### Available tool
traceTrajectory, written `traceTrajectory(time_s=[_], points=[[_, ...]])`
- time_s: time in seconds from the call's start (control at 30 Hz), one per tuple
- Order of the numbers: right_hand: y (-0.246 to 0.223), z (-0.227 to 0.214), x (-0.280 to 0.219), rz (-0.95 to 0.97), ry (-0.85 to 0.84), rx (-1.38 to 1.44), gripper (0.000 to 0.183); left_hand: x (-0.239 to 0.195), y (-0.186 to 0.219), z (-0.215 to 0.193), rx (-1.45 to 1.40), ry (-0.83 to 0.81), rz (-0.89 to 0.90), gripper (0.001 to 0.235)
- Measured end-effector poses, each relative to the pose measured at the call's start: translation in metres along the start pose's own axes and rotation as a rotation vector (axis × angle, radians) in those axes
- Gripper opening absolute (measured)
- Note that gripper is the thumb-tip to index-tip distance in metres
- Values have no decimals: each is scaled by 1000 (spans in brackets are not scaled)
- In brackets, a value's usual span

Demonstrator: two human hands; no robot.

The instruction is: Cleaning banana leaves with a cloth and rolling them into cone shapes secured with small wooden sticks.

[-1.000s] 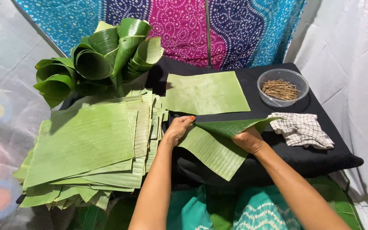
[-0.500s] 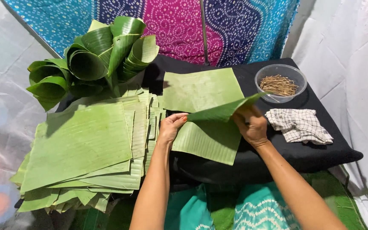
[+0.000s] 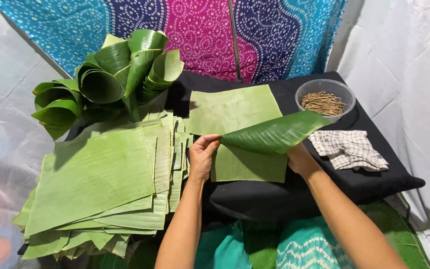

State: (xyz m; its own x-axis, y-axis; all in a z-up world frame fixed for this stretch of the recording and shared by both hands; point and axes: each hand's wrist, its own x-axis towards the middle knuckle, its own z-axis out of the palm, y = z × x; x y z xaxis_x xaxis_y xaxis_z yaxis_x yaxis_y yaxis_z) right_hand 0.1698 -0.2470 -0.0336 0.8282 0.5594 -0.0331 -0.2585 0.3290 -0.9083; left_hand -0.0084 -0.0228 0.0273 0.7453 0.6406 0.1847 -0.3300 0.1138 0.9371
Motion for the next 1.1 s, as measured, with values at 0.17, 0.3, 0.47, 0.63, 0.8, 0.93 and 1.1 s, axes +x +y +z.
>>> traceTrajectory(time_s=[0.17,0.3,0.47,0.63,0.8,0.93,1.1], points=[[-15,5,-11,-25,-84,-61,39,-3,7,6,39,24,38,20],[-27,15,-16,-51,-162,-116,35,-1,7,3,15,-21,-20,21],[-40,16,-30,-67,-244,-176,32,6,2,-11,95,-105,-117,24],[-45,12,-32,-83,-322,-236,30,10,6,-18,163,-147,-230,27],[-47,17,-31,-293,-463,-291,44,19,-2,-30,25,-223,-510,49],[-35,12,-25,-322,-454,-330,44,5,6,-15,189,-233,-531,35],[-46,25,-44,-222,-210,-329,52,1,14,-13,146,-225,-409,29]])
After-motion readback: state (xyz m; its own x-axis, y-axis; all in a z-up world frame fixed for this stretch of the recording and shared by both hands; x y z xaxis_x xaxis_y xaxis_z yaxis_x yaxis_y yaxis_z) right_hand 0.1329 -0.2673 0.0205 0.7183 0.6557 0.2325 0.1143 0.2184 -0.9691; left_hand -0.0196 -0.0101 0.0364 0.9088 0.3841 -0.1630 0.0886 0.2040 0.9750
